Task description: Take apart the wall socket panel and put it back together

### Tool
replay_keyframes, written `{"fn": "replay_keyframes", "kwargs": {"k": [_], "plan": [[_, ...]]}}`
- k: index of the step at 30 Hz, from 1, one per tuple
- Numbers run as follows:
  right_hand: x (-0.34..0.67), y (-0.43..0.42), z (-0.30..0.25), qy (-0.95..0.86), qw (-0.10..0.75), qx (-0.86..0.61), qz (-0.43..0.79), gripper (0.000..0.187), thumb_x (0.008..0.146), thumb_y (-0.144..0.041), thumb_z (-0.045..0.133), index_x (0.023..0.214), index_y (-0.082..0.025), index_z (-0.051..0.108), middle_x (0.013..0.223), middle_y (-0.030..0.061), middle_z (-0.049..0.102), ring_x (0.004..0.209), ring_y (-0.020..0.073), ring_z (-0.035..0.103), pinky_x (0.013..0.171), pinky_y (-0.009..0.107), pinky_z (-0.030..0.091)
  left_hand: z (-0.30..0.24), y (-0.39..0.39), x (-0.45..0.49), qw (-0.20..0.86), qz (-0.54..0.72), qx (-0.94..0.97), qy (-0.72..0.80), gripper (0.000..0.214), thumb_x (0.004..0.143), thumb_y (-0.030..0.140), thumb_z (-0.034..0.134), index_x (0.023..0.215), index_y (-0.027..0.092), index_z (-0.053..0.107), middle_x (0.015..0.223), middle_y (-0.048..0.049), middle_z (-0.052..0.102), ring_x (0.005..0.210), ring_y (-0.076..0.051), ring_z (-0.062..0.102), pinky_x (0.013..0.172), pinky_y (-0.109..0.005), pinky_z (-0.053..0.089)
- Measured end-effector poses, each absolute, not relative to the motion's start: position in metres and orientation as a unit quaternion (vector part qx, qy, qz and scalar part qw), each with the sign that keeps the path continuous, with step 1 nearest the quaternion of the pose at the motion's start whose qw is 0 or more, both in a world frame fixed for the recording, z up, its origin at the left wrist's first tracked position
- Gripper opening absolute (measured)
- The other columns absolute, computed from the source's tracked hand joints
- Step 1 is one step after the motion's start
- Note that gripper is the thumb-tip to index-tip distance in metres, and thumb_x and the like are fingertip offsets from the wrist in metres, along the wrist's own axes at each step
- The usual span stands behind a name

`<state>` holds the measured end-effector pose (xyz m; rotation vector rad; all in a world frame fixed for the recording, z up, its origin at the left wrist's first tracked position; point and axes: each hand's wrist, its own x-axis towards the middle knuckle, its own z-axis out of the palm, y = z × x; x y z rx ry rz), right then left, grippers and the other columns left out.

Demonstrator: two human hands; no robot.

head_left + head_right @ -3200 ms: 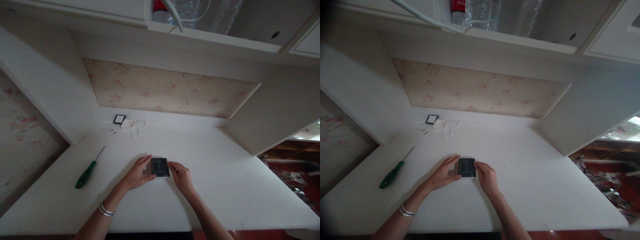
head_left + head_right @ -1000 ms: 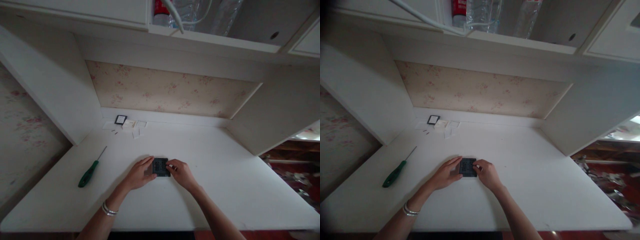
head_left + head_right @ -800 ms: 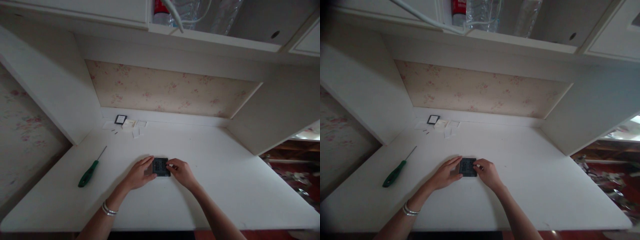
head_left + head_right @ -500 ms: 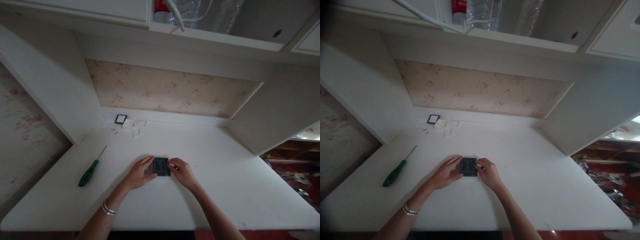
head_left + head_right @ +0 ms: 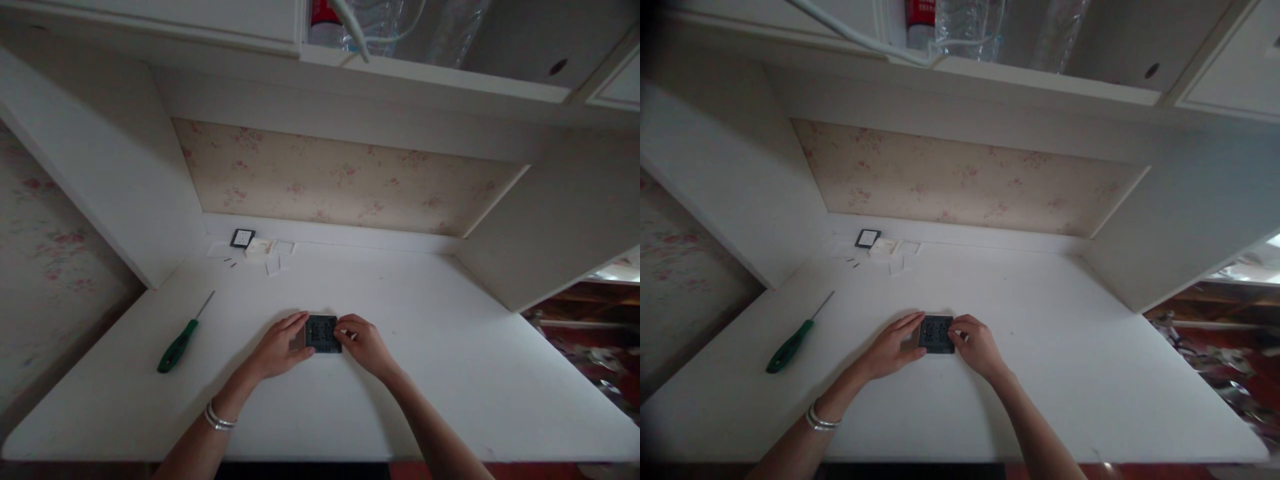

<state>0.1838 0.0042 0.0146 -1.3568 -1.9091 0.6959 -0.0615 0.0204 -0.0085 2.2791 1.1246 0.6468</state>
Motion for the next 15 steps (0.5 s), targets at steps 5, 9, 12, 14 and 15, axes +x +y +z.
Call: {"fn": "replay_keyframes", "kwargs": {"k": [5, 9, 12, 14, 15], "plan": [[0.1834, 0.0067, 0.0168, -0.703, 0.342, -0.547, 0.300, 0.014, 0.078, -0.025, 0.060, 0.078, -0.022, 0.074, 0.094, 0.0038, 0.066, 0.072, 0.0125, 0.061, 0.066, 0.024, 0.050, -0.0080, 0.0201, -0.0614, 0.258, 0.231, 0.840, 0.417, 0.070, 0.082, 0.051, 0.056, 0.142, 0.023, 0.033, 0.147, -0.0060, 0.036, 0.133, -0.024, 0.035, 0.111, -0.039, 0.030], [0.1831, 0.0071, 0.0192, -0.688, 0.330, -0.569, 0.308, 0.013, 0.075, -0.025, 0.061, 0.077, -0.023, 0.074, 0.093, 0.0032, 0.066, 0.072, 0.0131, 0.062, 0.068, 0.025, 0.050, -0.0067, 0.0195, -0.0614, 0.256, 0.229, 0.842, 0.417, 0.069, 0.082, 0.050, 0.056, 0.142, 0.023, 0.033, 0.147, -0.0057, 0.036, 0.133, -0.023, 0.035, 0.111, -0.038, 0.030], [0.1829, 0.0066, 0.0174, -0.678, 0.332, -0.585, 0.295, 0.016, 0.076, -0.028, 0.060, 0.083, -0.023, 0.074, 0.092, 0.0038, 0.066, 0.069, 0.0132, 0.061, 0.069, 0.027, 0.050, -0.0072, 0.0190, -0.0613, 0.253, 0.230, 0.842, 0.417, 0.069, 0.082, 0.050, 0.056, 0.142, 0.023, 0.033, 0.147, -0.0056, 0.036, 0.133, -0.023, 0.036, 0.111, -0.038, 0.030], [0.1828, 0.0063, 0.0155, -0.680, 0.342, -0.577, 0.296, 0.016, 0.076, -0.029, 0.061, 0.081, -0.022, 0.074, 0.092, 0.0043, 0.066, 0.070, 0.0133, 0.061, 0.068, 0.026, 0.050, -0.0078, 0.0189, -0.0614, 0.253, 0.232, 0.841, 0.419, 0.069, 0.082, 0.050, 0.056, 0.142, 0.024, 0.033, 0.147, -0.0055, 0.036, 0.133, -0.023, 0.036, 0.110, -0.039, 0.031], [0.1828, 0.0063, 0.0147, -0.683, 0.345, -0.570, 0.300, 0.015, 0.076, -0.029, 0.061, 0.080, -0.022, 0.074, 0.092, 0.0044, 0.066, 0.071, 0.0134, 0.061, 0.068, 0.026, 0.050, -0.0081, 0.0189, -0.0615, 0.253, 0.234, 0.840, 0.419, 0.069, 0.082, 0.050, 0.057, 0.142, 0.024, 0.033, 0.147, -0.0054, 0.036, 0.133, -0.023, 0.036, 0.110, -0.039, 0.031]]}}
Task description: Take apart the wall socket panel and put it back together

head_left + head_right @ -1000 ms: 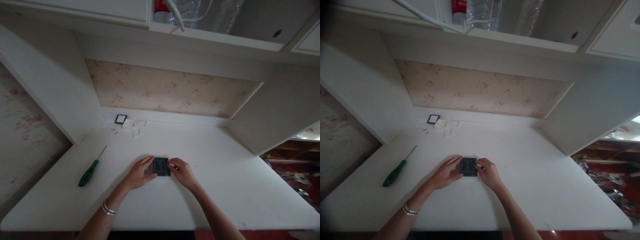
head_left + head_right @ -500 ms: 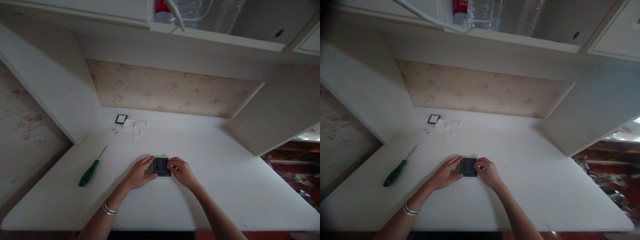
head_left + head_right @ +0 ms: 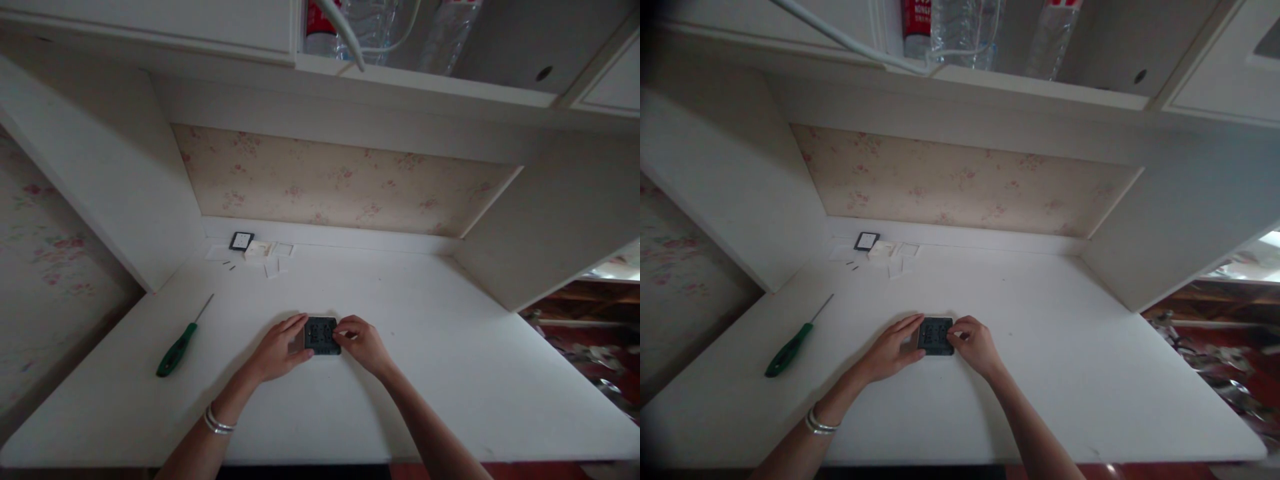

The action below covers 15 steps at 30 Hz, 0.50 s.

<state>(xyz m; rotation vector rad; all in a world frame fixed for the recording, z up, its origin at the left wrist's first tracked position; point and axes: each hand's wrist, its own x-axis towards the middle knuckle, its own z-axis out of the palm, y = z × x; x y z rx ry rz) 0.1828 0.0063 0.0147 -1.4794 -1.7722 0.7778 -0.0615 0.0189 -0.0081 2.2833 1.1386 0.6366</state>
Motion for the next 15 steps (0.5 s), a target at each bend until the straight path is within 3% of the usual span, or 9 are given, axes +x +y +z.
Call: {"fn": "replay_keyframes", "kwargs": {"k": [15], "plan": [[0.1815, 0.0075, 0.0058, -0.613, 0.360, -0.593, 0.379, 0.017, 0.072, -0.029, 0.061, 0.080, -0.023, 0.075, 0.092, 0.0035, 0.063, 0.077, 0.0155, 0.061, 0.070, 0.027, 0.048, -0.0111, 0.0208, -0.0610, 0.248, 0.229, 0.842, 0.421, 0.071, 0.081, 0.050, 0.057, 0.142, 0.022, 0.033, 0.146, -0.0064, 0.037, 0.132, -0.023, 0.036, 0.111, -0.038, 0.030]]}}
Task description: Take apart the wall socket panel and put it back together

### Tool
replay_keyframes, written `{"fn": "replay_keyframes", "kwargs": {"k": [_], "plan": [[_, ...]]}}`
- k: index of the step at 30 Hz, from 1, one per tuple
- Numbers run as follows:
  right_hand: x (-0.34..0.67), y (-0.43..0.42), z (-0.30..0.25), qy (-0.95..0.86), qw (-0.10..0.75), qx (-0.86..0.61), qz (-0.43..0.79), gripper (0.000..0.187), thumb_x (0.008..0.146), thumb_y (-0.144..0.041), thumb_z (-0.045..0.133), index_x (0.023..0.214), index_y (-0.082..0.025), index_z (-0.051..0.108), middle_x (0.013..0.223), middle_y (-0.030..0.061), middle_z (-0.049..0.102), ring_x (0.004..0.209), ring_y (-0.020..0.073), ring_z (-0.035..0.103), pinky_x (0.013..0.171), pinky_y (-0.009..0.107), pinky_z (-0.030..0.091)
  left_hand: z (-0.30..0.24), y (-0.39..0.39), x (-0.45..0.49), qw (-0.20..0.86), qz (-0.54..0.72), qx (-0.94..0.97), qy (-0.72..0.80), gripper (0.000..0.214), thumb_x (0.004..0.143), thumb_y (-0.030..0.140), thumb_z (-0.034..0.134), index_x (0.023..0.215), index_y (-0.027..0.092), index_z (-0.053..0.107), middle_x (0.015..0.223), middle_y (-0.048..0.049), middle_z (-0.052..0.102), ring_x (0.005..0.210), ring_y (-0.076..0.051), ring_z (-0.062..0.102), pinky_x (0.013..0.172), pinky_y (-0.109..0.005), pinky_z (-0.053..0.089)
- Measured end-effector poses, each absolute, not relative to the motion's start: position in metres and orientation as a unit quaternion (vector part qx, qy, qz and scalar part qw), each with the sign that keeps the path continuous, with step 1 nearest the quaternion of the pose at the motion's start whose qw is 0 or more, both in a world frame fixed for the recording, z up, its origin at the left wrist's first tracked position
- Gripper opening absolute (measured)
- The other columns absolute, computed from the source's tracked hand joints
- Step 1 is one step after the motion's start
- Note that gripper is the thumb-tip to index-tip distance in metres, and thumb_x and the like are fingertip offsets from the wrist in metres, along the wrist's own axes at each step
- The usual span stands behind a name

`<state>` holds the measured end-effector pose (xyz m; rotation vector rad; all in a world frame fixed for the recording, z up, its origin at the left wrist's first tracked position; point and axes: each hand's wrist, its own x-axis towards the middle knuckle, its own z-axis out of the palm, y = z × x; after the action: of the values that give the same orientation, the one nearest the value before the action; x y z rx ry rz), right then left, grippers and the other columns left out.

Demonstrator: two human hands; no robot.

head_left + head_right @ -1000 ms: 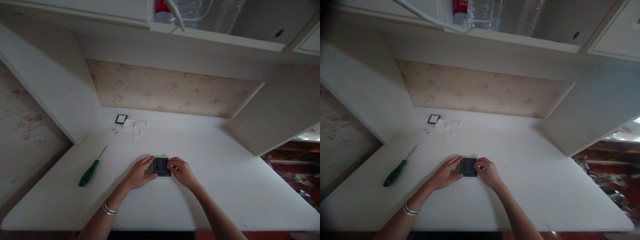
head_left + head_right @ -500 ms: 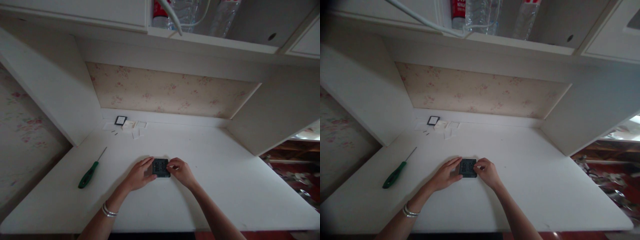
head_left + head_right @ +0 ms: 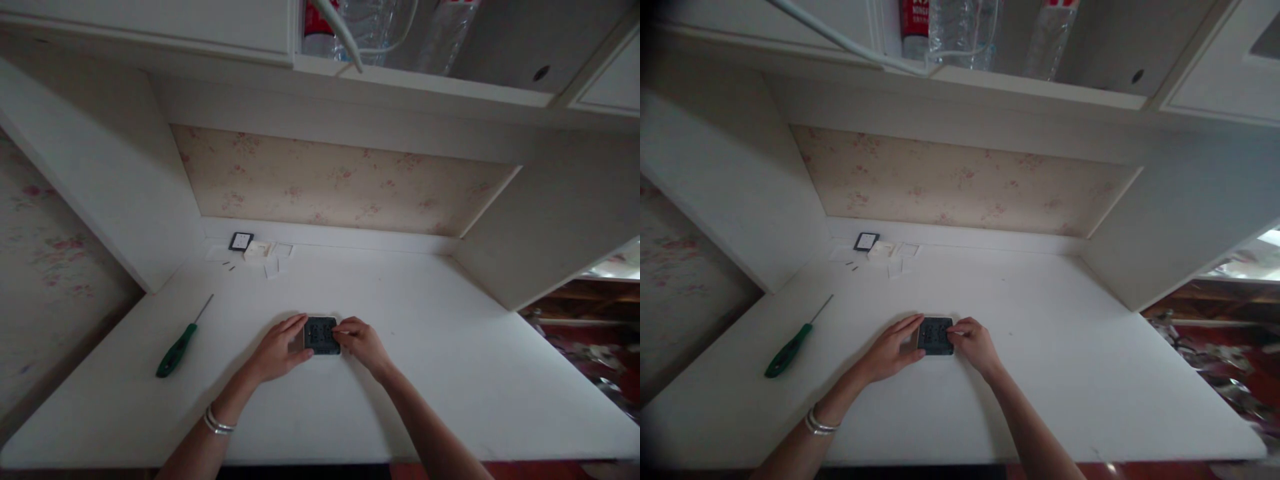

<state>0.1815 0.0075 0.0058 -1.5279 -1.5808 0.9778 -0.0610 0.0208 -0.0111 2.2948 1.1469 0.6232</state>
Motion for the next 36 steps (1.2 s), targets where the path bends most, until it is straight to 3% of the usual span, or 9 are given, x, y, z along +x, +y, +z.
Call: {"fn": "replay_keyframes", "kwargs": {"k": [7, 13, 15, 26, 36], "plan": [[0.175, 0.006, 0.003, -0.549, 0.390, -0.608, 0.420, 0.022, 0.068, -0.027, 0.062, 0.086, -0.020, 0.072, 0.093, 0.0040, 0.063, 0.065, 0.0130, 0.058, 0.057, 0.025, 0.045, -0.010, 0.020, -0.062, 0.248, 0.234, 0.841, 0.420, 0.069, 0.081, 0.050, 0.057, 0.141, 0.023, 0.034, 0.146, -0.0058, 0.037, 0.132, -0.023, 0.037, 0.110, -0.038, 0.031], [0.167, 0.006, 0.002, -0.440, 0.401, -0.620, 0.512, 0.026, 0.067, -0.032, 0.063, 0.090, -0.018, 0.064, 0.059, -0.0033, 0.056, 0.045, 0.0096, 0.046, 0.042, 0.021, 0.033, -0.008, 0.020, -0.061, 0.259, 0.233, 0.837, 0.421, 0.070, 0.081, 0.049, 0.058, 0.141, 0.024, 0.034, 0.146, -0.0066, 0.037, 0.132, -0.025, 0.036, 0.110, -0.041, 0.031], [0.167, 0.006, -0.001, -0.437, 0.408, -0.614, 0.515, 0.027, 0.069, -0.034, 0.062, 0.091, -0.018, 0.064, 0.057, -0.0037, 0.055, 0.045, 0.0099, 0.046, 0.041, 0.021, 0.032, -0.007, 0.020, -0.061, 0.262, 0.235, 0.837, 0.419, 0.069, 0.081, 0.048, 0.058, 0.141, 0.024, 0.035, 0.146, -0.0065, 0.037, 0.132, -0.025, 0.036, 0.110, -0.041, 0.031], [0.171, 0.007, -0.003, -0.573, 0.390, -0.616, 0.375, 0.027, 0.074, -0.040, 0.057, 0.088, -0.021, 0.070, 0.081, 0.0041, 0.066, 0.059, 0.0146, 0.060, 0.051, 0.026, 0.047, -0.006, 0.019, -0.061, 0.273, 0.256, 0.827, 0.419, 0.071, 0.077, 0.045, 0.064, 0.139, 0.023, 0.037, 0.144, -0.0058, 0.040, 0.131, -0.024, 0.038, 0.110, -0.040, 0.032], [0.169, 0.006, 0.000, -0.545, 0.395, -0.627, 0.391, 0.024, 0.072, -0.034, 0.059, 0.086, -0.019, 0.071, 0.092, 0.0056, 0.066, 0.058, 0.0127, 0.058, 0.050, 0.024, 0.046, -0.009, 0.019, -0.060, 0.278, 0.262, 0.823, 0.421, 0.070, 0.075, 0.043, 0.065, 0.138, 0.022, 0.040, 0.143, -0.0060, 0.042, 0.130, -0.023, 0.040, 0.110, -0.038, 0.032]]}}
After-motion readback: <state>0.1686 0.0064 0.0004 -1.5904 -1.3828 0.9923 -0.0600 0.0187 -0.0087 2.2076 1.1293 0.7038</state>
